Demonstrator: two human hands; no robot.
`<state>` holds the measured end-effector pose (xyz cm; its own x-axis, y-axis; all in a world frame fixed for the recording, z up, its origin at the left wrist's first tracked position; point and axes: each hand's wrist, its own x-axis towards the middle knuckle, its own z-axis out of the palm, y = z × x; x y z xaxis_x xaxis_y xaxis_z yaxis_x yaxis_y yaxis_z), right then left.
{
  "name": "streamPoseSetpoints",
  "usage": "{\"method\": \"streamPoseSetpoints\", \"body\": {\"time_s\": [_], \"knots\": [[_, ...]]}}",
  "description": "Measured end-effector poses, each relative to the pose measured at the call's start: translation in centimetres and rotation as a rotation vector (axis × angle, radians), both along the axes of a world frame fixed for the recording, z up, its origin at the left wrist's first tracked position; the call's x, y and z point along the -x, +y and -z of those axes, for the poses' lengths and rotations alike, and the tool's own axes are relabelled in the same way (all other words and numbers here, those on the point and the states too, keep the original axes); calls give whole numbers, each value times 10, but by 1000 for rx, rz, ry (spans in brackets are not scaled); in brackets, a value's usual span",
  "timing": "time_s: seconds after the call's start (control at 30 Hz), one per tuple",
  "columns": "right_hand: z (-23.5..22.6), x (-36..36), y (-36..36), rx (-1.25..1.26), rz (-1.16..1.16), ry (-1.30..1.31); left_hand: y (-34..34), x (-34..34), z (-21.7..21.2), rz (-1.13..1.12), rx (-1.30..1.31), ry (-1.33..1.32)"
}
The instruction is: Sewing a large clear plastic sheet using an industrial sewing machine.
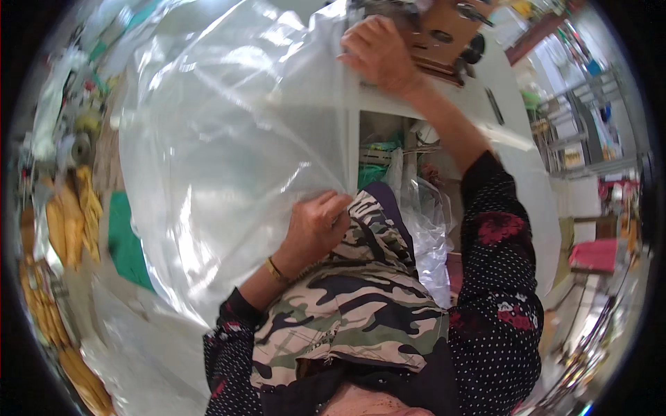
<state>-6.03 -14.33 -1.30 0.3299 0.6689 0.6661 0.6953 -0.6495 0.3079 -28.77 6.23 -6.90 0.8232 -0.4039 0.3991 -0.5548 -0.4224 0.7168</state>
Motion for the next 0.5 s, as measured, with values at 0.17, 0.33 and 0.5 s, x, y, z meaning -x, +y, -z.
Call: {"method": "streamPoseSetpoints", "body": {"time_s": [0.17,0.33,0.5], "knots": [[49,18,-2,-304,66,7,-1,-10,9,4,-117,-55],[49,25,-4,-293,65,91,-1,-25,16,16,-120,-76],[50,25,-1,-337,65,138,-2,-55,9,-7,-115,-96]]}}
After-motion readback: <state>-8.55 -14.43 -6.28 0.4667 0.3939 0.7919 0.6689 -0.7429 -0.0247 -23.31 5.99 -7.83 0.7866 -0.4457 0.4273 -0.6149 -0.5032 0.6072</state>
